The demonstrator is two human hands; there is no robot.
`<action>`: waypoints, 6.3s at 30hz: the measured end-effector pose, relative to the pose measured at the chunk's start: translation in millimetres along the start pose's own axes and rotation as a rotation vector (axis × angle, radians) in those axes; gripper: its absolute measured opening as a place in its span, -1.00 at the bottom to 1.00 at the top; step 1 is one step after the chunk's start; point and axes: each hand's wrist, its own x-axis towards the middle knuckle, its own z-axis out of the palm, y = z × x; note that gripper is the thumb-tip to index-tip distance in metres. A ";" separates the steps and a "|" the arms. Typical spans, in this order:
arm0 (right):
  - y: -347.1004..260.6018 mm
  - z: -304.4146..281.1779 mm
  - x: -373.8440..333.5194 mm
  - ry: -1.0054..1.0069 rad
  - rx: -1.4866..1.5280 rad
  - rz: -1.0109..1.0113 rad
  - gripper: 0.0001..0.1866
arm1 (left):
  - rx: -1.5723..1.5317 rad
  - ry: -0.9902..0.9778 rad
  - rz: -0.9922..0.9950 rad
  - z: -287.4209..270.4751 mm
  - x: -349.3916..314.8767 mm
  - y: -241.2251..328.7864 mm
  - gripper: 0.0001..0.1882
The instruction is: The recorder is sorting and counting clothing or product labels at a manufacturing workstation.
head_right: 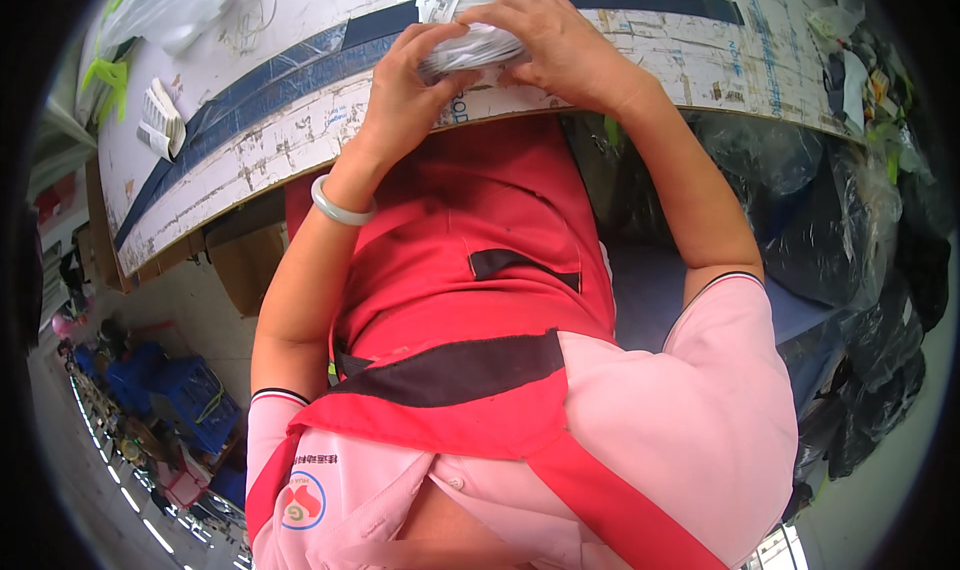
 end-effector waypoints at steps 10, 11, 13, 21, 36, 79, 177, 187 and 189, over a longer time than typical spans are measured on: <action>6.6 -8.3 6.4 -0.138 0.387 0.225 -0.66 | -0.006 -0.139 -0.070 -3.0 -4.4 3.2 -0.70; 17.1 -6.8 13.6 0.041 0.195 0.098 -0.65 | -0.018 -0.129 -0.071 -1.1 -4.1 3.9 -0.71; -9.1 -26.5 36.5 0.081 0.106 0.101 -0.65 | -0.028 -0.116 -0.076 -0.5 -5.1 2.6 -0.72; 10.2 -2.0 55.5 0.065 -0.097 0.009 -0.66 | -0.029 -0.057 -0.020 1.8 -7.4 1.1 -0.67; 22.0 6.2 65.4 0.122 0.051 0.122 -0.72 | -0.045 -0.055 -0.051 4.3 -9.6 -0.7 -0.67; 7.6 1.9 30.2 0.141 -0.099 -0.086 -0.77 | 0.060 -0.013 0.025 8.8 -13.6 -9.6 -0.65; -37.0 47.3 -11.9 0.320 -0.026 0.000 -0.75 | -0.080 -0.096 -0.115 -27.0 -28.7 -1.3 -0.38; -49.8 41.4 -3.3 0.319 0.039 -0.089 -0.77 | 0.028 -0.001 -0.029 -15.1 -31.7 -8.7 -0.32; -52.3 39.1 -3.3 0.367 0.231 -0.022 -0.79 | 0.027 -0.005 -0.028 -15.1 -31.1 -8.3 -0.33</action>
